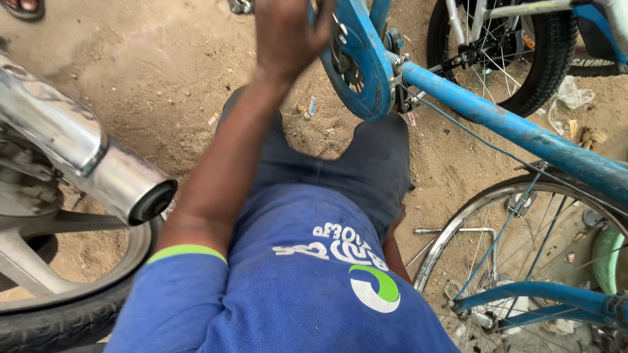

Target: The person is sitting on the ground repairing a blue bicycle. They use a wrench and a hammer to tighten the pedal crank bolt on the bicycle's crankset. The person repeatedly strikes the wrench with the hammer to loosen or secure the bolt.

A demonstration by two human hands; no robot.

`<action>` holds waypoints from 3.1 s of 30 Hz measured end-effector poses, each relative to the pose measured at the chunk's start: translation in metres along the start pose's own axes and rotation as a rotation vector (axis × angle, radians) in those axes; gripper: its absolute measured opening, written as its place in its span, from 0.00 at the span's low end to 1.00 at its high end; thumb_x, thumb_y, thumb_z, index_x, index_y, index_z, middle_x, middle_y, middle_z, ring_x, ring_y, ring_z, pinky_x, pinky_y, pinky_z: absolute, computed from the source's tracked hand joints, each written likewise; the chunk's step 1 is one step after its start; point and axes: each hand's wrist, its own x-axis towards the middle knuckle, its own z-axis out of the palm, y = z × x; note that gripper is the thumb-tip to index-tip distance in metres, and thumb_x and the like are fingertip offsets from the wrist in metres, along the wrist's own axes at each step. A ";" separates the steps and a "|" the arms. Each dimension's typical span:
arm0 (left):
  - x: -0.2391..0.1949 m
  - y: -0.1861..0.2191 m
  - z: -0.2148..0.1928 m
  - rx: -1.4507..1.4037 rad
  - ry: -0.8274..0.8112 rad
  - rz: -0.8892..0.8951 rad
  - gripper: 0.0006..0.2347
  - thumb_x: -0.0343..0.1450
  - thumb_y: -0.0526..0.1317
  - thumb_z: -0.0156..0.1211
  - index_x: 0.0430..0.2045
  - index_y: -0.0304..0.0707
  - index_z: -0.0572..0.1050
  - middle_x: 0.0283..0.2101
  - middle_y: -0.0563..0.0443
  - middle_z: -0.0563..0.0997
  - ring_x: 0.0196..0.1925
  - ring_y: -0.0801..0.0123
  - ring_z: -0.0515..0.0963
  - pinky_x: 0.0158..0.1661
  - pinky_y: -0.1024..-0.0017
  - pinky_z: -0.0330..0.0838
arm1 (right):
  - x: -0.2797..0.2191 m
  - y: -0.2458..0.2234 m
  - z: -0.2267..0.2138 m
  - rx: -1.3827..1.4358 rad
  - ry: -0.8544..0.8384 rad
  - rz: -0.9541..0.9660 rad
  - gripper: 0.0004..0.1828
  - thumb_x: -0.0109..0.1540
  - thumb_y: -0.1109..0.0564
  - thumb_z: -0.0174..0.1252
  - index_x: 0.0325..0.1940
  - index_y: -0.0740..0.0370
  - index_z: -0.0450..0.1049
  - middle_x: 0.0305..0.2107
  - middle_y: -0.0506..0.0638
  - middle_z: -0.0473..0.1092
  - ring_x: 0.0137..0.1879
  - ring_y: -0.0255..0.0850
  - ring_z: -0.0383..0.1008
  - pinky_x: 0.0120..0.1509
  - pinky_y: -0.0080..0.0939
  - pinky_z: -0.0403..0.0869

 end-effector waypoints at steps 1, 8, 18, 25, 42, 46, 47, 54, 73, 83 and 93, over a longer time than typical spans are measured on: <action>-0.007 0.017 -0.005 -0.053 0.077 0.032 0.07 0.74 0.40 0.67 0.33 0.36 0.77 0.30 0.47 0.78 0.34 0.54 0.78 0.36 0.55 0.71 | -0.002 -0.002 0.002 0.026 -0.025 0.001 0.16 0.75 0.48 0.53 0.45 0.65 0.67 0.34 0.53 0.70 0.39 0.40 0.70 0.46 0.43 0.72; -0.027 0.013 0.032 -0.507 -0.227 -0.959 0.32 0.69 0.64 0.59 0.46 0.27 0.69 0.37 0.45 0.82 0.40 0.68 0.84 0.45 0.68 0.77 | -0.002 -0.015 0.041 0.161 -0.120 -0.103 0.16 0.73 0.48 0.54 0.46 0.66 0.68 0.33 0.53 0.71 0.38 0.40 0.71 0.45 0.42 0.72; -0.039 -0.029 0.063 -0.815 -0.390 -0.783 0.26 0.70 0.59 0.64 0.48 0.32 0.78 0.44 0.44 0.84 0.47 0.65 0.85 0.48 0.65 0.80 | -0.037 0.055 0.000 0.199 -0.088 -0.163 0.16 0.70 0.49 0.56 0.47 0.66 0.71 0.33 0.53 0.73 0.36 0.39 0.73 0.43 0.42 0.73; -0.031 -0.031 0.059 -0.635 -0.478 -0.800 0.22 0.70 0.57 0.59 0.42 0.34 0.77 0.33 0.50 0.82 0.36 0.69 0.86 0.36 0.67 0.80 | -0.033 0.026 -0.040 0.244 -0.096 -0.325 0.16 0.68 0.50 0.58 0.48 0.67 0.72 0.32 0.52 0.74 0.35 0.38 0.74 0.42 0.42 0.74; -0.070 -0.095 0.107 -0.895 -0.585 -0.990 0.20 0.74 0.55 0.50 0.28 0.37 0.78 0.28 0.51 0.84 0.32 0.71 0.88 0.36 0.73 0.84 | -0.130 -0.383 -0.094 -0.040 0.019 -1.328 0.32 0.81 0.61 0.52 0.83 0.44 0.44 0.38 0.51 0.72 0.32 0.35 0.71 0.38 0.35 0.70; -0.072 -0.092 0.106 -1.020 -0.547 -0.951 0.17 0.74 0.52 0.56 0.29 0.32 0.78 0.28 0.48 0.82 0.31 0.66 0.86 0.35 0.70 0.80 | -0.136 -0.395 -0.058 -0.378 -0.032 -1.403 0.34 0.78 0.56 0.54 0.82 0.41 0.45 0.40 0.52 0.74 0.39 0.34 0.75 0.45 0.39 0.76; -0.071 -0.089 0.104 -1.020 -0.541 -0.996 0.17 0.74 0.51 0.57 0.30 0.32 0.78 0.27 0.47 0.81 0.30 0.65 0.84 0.33 0.69 0.78 | -0.137 -0.400 -0.054 -0.287 -0.181 -1.286 0.34 0.76 0.57 0.54 0.83 0.44 0.47 0.38 0.52 0.75 0.37 0.32 0.74 0.42 0.38 0.75; -0.074 -0.096 0.110 -0.977 -0.575 -0.942 0.18 0.75 0.53 0.53 0.33 0.33 0.79 0.29 0.49 0.85 0.33 0.68 0.90 0.37 0.69 0.86 | -0.162 -0.392 -0.076 0.206 -0.120 -1.013 0.33 0.80 0.60 0.53 0.86 0.54 0.47 0.33 0.51 0.69 0.25 0.32 0.61 0.31 0.35 0.64; -0.101 -0.107 0.094 -1.175 -0.529 -1.157 0.04 0.69 0.31 0.61 0.35 0.40 0.75 0.34 0.52 0.82 0.35 0.71 0.84 0.40 0.68 0.82 | -0.146 -0.369 0.032 -0.297 -0.213 -1.094 0.40 0.69 0.60 0.60 0.83 0.50 0.51 0.51 0.60 0.76 0.51 0.42 0.78 0.58 0.45 0.75; -0.119 -0.117 0.110 -1.090 -0.609 -1.272 0.12 0.62 0.26 0.60 0.35 0.41 0.72 0.38 0.52 0.85 0.42 0.69 0.85 0.42 0.61 0.78 | -0.153 -0.352 0.014 -0.041 -0.120 -1.141 0.35 0.73 0.64 0.56 0.81 0.48 0.53 0.58 0.60 0.75 0.53 0.46 0.76 0.58 0.46 0.76; -0.143 -0.118 0.110 -0.736 -0.772 -1.277 0.13 0.66 0.34 0.62 0.42 0.44 0.71 0.36 0.55 0.85 0.34 0.73 0.81 0.31 0.70 0.70 | -0.117 -0.282 0.068 -0.346 -0.505 -0.692 0.39 0.67 0.57 0.56 0.81 0.45 0.51 0.62 0.63 0.71 0.62 0.56 0.74 0.67 0.54 0.69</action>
